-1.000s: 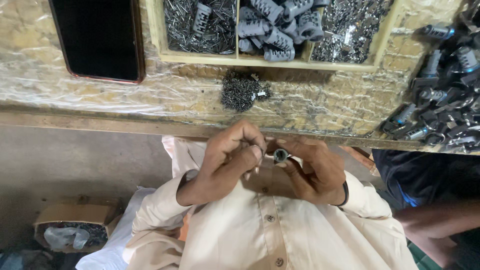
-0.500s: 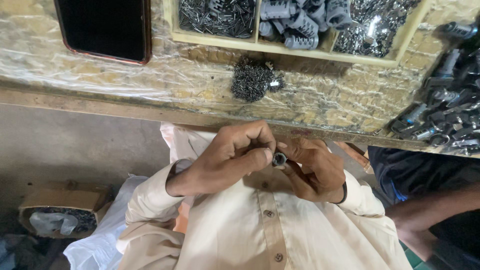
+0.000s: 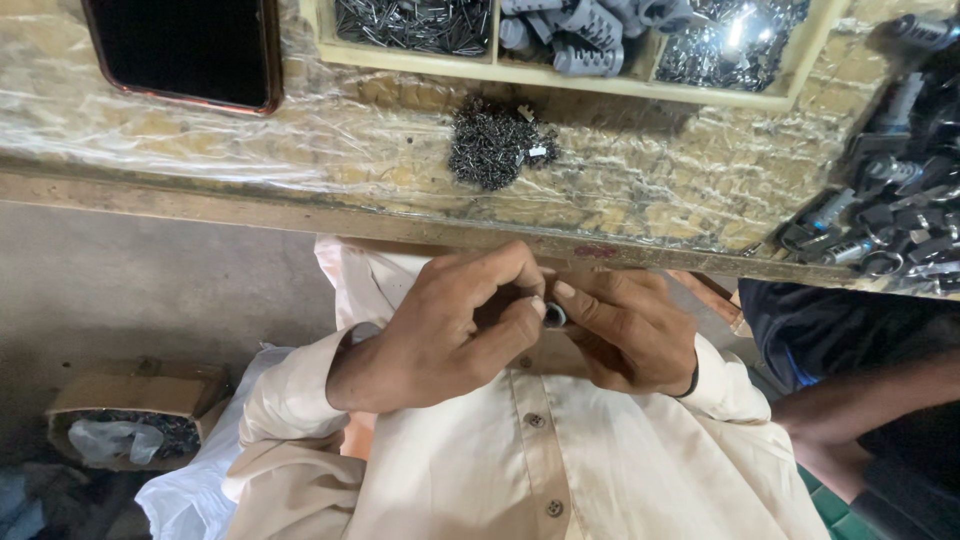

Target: The person sits at a workbench and assembles small plastic parts by hand, picking gray plastic bodies and blue caps from a compartmentalized tray, pressing the pieces together, and placing the finished assemblies into the tray compartments. They occasionally reach into a large pile of parts on the table to gather more pieces.

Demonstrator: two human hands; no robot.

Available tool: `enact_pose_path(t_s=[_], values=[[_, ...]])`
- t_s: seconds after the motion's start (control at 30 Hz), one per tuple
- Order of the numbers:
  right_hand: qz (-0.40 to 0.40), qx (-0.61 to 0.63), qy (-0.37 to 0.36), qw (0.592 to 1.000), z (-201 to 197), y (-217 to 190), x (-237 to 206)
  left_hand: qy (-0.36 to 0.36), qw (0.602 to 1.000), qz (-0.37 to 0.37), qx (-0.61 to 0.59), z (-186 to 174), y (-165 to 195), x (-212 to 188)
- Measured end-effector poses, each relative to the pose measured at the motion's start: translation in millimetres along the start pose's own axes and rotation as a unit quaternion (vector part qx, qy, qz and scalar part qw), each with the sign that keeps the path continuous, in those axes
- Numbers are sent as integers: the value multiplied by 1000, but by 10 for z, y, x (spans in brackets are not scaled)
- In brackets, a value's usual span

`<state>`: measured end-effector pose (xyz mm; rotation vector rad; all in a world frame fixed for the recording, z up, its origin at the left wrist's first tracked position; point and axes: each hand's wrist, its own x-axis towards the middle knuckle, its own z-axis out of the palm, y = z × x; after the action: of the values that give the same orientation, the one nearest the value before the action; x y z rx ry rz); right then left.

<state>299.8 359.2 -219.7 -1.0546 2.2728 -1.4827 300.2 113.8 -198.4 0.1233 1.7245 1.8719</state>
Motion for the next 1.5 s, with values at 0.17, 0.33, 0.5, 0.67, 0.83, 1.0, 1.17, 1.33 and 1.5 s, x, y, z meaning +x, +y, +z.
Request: enact_pose_path(t_s=[0.17, 0.33, 0.5, 0.67, 0.83, 1.0, 1.17, 1.33, 1.5], values=[[-57, -125, 9, 991, -168, -31, 61, 70, 995, 63, 36, 133, -67, 35], [-154, -256, -4, 954, -279, 11, 108, 171, 922, 256, 234, 362, 25, 95], [-151, -297, 53, 941, -339, -169, 407, 111, 930, 319, 142, 447, -55, 232], [-52, -179, -33, 982, -925, -377, 914, 89, 936, 137, -311, 281, -379, 224], [-54, -489, 23, 870, -1516, 125, 1387, 53, 965, 219, -136, 255, -521, 217], [-25, -499, -9, 866, -1547, 833, 1543, 138, 956, 258, -3, 218, -750, 324], [-3, -472, -2, 882, -1507, 1039, 1512, 167, 961, 219, -2, 218, -996, 319], [-19, -456, 5, 890, -1530, 973, 1574, 131, 966, 220, -49, 208, -982, 342], [-66, -522, 15, 850, -1543, 989, 1562, 106, 958, 249, -98, 191, -864, 375]])
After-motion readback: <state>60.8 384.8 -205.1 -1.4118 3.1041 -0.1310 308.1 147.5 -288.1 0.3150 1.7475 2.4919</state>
